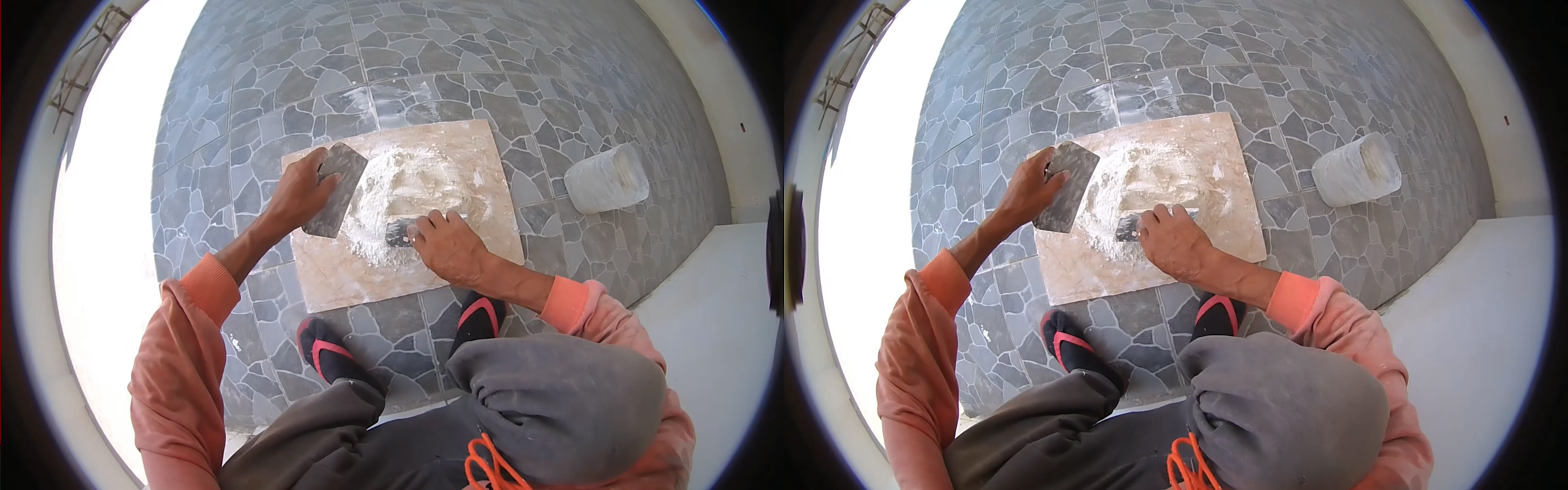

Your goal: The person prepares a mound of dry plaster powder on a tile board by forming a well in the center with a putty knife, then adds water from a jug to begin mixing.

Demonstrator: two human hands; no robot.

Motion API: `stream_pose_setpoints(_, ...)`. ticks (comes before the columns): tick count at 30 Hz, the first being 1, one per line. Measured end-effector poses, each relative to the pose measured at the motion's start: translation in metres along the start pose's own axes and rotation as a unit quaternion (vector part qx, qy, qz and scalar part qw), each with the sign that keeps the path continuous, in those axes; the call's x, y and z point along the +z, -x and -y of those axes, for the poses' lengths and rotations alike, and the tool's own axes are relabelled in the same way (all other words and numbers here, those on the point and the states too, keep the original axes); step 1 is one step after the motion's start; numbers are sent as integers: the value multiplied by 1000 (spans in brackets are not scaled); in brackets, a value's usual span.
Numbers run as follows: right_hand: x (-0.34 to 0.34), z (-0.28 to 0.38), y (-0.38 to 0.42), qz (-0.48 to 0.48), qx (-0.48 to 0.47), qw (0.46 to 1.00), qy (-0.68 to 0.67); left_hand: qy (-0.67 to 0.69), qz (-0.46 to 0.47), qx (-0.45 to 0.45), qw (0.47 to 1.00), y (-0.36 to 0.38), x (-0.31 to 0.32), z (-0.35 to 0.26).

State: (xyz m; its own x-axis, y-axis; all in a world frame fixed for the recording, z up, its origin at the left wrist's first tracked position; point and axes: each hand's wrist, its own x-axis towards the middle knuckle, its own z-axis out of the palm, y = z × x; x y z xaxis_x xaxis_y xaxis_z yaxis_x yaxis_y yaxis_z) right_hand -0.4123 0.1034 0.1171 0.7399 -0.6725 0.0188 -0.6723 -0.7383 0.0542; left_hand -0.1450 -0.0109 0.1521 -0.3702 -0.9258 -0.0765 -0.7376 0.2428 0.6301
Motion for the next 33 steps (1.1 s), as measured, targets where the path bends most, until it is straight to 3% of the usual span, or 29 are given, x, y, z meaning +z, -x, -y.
stream_pose_setpoints(3,-12,-9,-10,-46,33,998,28,-1,-22,5,1000,3,0,16)
stream_pose_setpoints(6,-3,-17,-28,5,62,998,26,1,-35,-2,999,6,2,29)
stream_pose_setpoints(12,4,7,-44,-3,13,1000,-16,11,-32,-25,999,10,-2,27)
stream_pose_setpoints(18,5,-34,-48,21,127,992,-9,18,-39,-20,999,16,-2,30)
stream_pose_setpoints(22,15,-12,-49,31,68,997,-4,46,0,-39,998,16,-4,22)
stream_pose_setpoints(26,10,9,-39,-32,-2,999,21,36,-27,6,999,17,1,24)
stream_pose_setpoints(33,4,-42,12,-29,-96,994,41,36,-13,7,999,20,2,29)
